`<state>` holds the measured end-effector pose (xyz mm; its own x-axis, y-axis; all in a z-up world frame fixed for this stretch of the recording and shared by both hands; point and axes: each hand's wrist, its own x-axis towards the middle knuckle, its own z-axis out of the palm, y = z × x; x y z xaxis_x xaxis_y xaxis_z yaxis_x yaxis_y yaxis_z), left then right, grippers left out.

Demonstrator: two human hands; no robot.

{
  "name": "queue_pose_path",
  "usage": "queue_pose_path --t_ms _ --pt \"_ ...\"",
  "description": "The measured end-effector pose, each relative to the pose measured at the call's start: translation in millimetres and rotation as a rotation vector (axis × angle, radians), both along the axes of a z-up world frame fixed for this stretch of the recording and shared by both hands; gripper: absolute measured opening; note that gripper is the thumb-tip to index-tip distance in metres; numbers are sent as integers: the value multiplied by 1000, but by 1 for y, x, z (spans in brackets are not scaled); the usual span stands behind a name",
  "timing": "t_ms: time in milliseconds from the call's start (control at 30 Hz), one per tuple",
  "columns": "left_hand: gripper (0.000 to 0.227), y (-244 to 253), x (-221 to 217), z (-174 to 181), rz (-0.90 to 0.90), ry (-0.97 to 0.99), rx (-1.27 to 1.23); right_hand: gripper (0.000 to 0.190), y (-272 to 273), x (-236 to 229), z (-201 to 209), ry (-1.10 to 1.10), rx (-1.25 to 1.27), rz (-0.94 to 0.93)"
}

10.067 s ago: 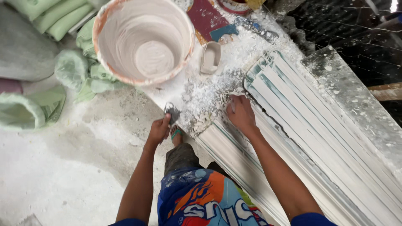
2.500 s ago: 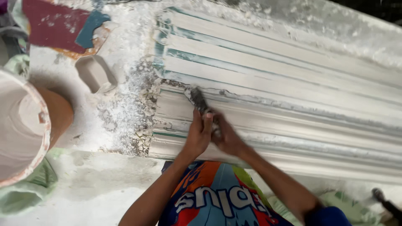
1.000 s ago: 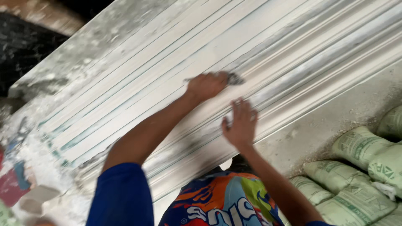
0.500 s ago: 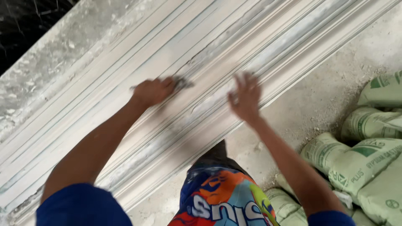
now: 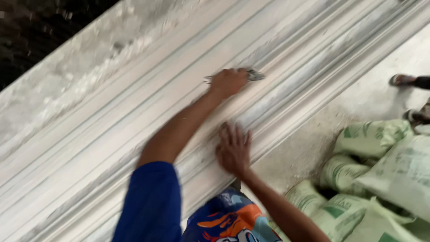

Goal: The person uses a small metal scraper to remove excess material from the edges and grooves of stacked white molded plaster strips. The person repeatedly scrapes along the length of each strip, occasionally adjusting their grip and position to reach different sections.

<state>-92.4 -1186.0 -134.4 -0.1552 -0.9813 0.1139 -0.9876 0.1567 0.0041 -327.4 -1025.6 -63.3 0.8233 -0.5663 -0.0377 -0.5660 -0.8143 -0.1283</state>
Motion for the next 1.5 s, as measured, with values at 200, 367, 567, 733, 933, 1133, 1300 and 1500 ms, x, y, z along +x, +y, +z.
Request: queue_pose_path --t_ms 200,367,567,733,933,1133,1300,1500 --pt "13 -142 -31 2 19 14 -209 68 -63 -39 16 -179 469 169" --pt "13 -48 -7 34 -5 45 32 59 -271 -82 -22 -552 209 92" --pt "31 28 3 77 -10 -141 247 52 -556 -140 -6 -503 -66 50" --pt "46 -139 -50 40 -6 -281 56 52 -726 -167 -12 -345 -50 -8" --pt "25 -492 -123 -24 173 -99 -162 58 -828 -171 -35 -194 -71 -1" --pt "11 -588 -126 -21 170 -98 -337 61 -822 -164 -18 -199 21 -6" --pt "20 -475 -114 64 124 -175 82 63 -821 -168 -18 -173 -20 -15" --pt "25 -542 -132 27 -18 -382 -189 67 -818 -163 -14 -170 -9 -32"
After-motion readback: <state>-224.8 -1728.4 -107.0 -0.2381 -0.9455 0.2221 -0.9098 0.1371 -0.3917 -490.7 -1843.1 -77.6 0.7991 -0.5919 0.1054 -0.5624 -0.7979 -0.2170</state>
